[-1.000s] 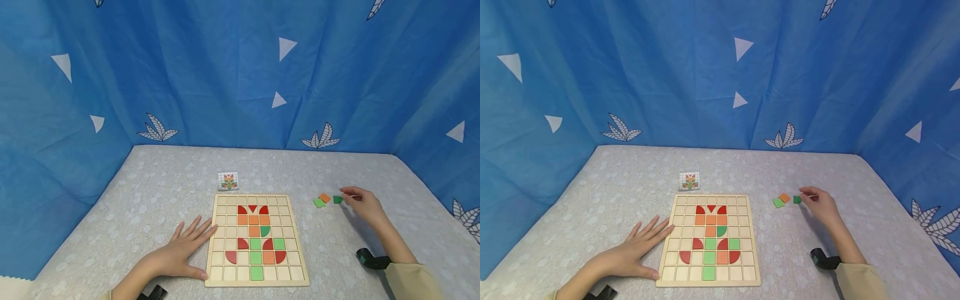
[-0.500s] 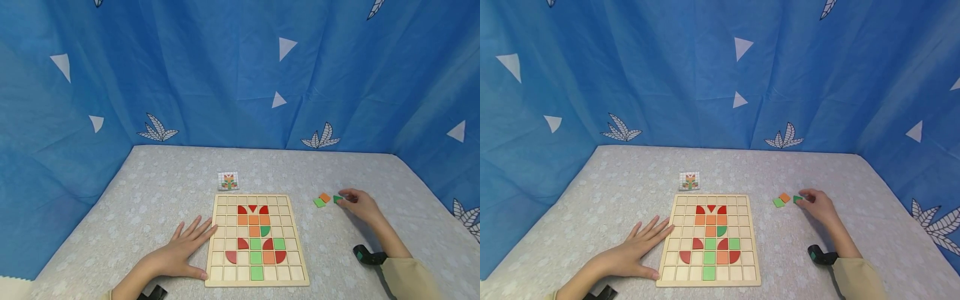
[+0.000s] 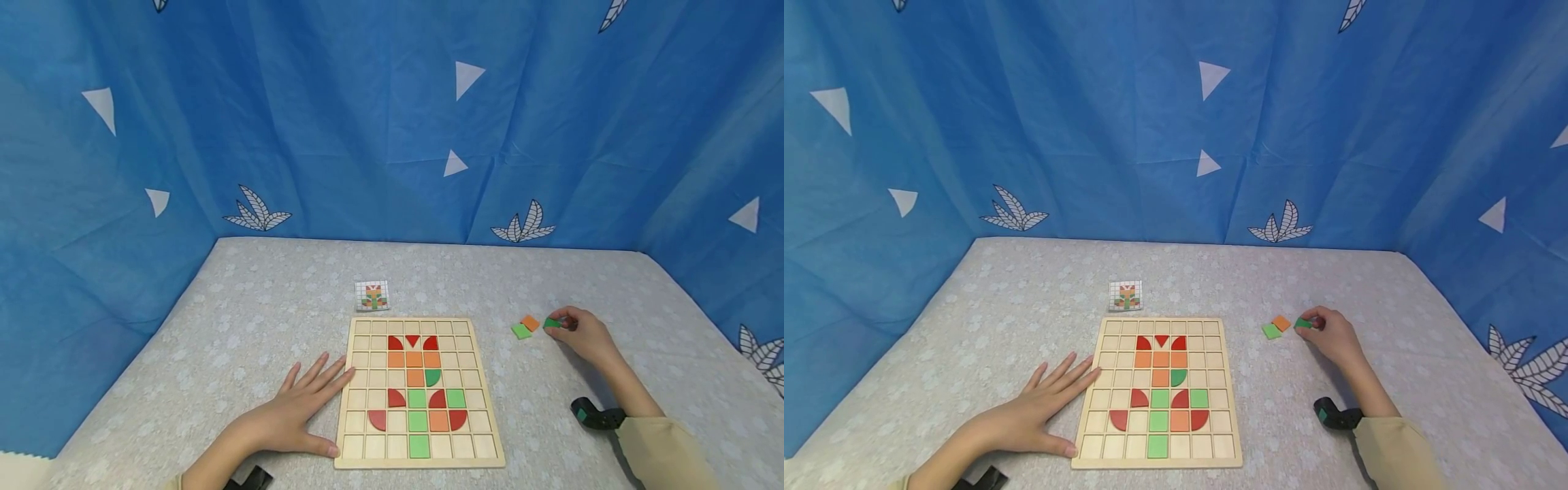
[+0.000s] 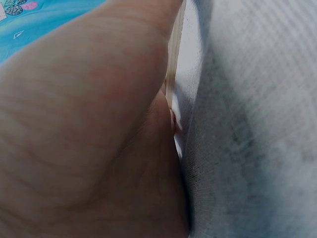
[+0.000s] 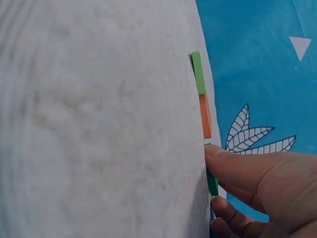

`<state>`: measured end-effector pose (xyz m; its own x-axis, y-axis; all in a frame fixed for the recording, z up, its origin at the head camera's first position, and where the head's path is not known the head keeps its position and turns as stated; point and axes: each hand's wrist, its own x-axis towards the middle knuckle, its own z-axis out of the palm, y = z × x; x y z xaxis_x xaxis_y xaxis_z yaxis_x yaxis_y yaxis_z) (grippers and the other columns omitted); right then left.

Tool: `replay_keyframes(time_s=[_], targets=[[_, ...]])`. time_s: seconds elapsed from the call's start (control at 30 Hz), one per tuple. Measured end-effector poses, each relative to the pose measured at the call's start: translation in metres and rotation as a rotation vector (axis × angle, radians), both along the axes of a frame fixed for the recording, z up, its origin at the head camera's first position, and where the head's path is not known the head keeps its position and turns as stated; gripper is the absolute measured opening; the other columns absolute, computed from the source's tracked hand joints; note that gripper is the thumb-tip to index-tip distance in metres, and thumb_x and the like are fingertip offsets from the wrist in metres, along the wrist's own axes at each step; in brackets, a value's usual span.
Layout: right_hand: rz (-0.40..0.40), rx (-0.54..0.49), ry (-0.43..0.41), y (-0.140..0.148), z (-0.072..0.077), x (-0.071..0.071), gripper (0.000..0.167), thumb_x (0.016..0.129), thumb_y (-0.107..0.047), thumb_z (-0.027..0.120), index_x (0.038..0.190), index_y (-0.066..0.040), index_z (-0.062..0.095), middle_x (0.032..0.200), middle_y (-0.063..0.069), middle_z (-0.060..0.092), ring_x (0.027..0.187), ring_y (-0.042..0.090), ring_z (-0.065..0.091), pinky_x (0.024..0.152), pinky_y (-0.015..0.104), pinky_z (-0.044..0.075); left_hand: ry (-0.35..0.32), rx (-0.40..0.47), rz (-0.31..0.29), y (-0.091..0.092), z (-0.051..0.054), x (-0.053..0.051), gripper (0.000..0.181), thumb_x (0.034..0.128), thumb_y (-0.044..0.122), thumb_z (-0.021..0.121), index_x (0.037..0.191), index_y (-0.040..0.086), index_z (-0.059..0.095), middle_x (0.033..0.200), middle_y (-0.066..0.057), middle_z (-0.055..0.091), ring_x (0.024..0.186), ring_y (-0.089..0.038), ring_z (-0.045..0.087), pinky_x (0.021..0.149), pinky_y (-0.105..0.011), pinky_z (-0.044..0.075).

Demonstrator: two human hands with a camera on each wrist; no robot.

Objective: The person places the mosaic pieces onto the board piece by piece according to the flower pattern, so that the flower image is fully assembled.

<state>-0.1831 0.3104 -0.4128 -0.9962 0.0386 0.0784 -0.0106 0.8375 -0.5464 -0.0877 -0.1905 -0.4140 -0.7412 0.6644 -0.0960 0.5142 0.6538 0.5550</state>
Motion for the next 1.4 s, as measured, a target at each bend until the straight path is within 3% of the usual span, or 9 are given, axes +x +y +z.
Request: replay_keyframes(time_s=[0.37,0.8,1.2,1.4], targets=[[-0.03,-0.017,-0.005,-0.0012,-0.0022,-0.0004,0.028,0.083,-0.011,0.071,0.099,0.007,0.056,0.083,0.014,0.054,0.077,0.03,0.047,0.064,0.04,0.039,0.011,0.003,-0.003,-0.0005,-0.0016,0.0,0.104,0.0725,0.066,0.063,0.152,0.019,0.016,0.156,-0.004,0.005,0.139,-0.033,-0.006,0.098,-0.065,-0.009],[0.045,-0.011,0.043,-0.0034,0.0014,0.0058,0.011,0.085,-0.006,0.067,0.091,0.002,0.063,0.076,0.006,0.056,0.069,0.022,0.046,0.058,0.035,0.037,0.004,0.007,-0.004,0.0001,-0.0013,0.0007,0.103,0.073,0.066,0.063,0.152,0.019,0.016,0.156,-0.005,0.005,0.139,-0.033,-0.006,0.098,-0.065,-0.009],[0.015,-0.021,0.042,-0.0041,0.0,0.0031,0.015,0.087,-0.01,0.067,0.093,0.004,0.064,0.079,0.009,0.06,0.071,0.023,0.051,0.059,0.035,0.039,0.002,0.004,-0.001,0.0,-0.0005,-0.0001,0.103,0.0729,0.066,0.064,0.152,0.019,0.017,0.156,-0.004,0.005,0.139,-0.033,-0.006,0.098,-0.065,-0.008],[0.013,-0.09,0.038,-0.0081,0.0053,0.0051,0.021,0.091,-0.012,0.061,0.1,0.006,0.065,0.085,0.013,0.064,0.073,0.023,0.055,0.054,0.029,0.043,0.005,0.009,-0.003,-0.0001,-0.0007,0.0003,0.103,0.0734,0.065,0.064,0.152,0.019,0.017,0.156,-0.004,0.005,0.139,-0.033,-0.006,0.098,-0.066,-0.008]])
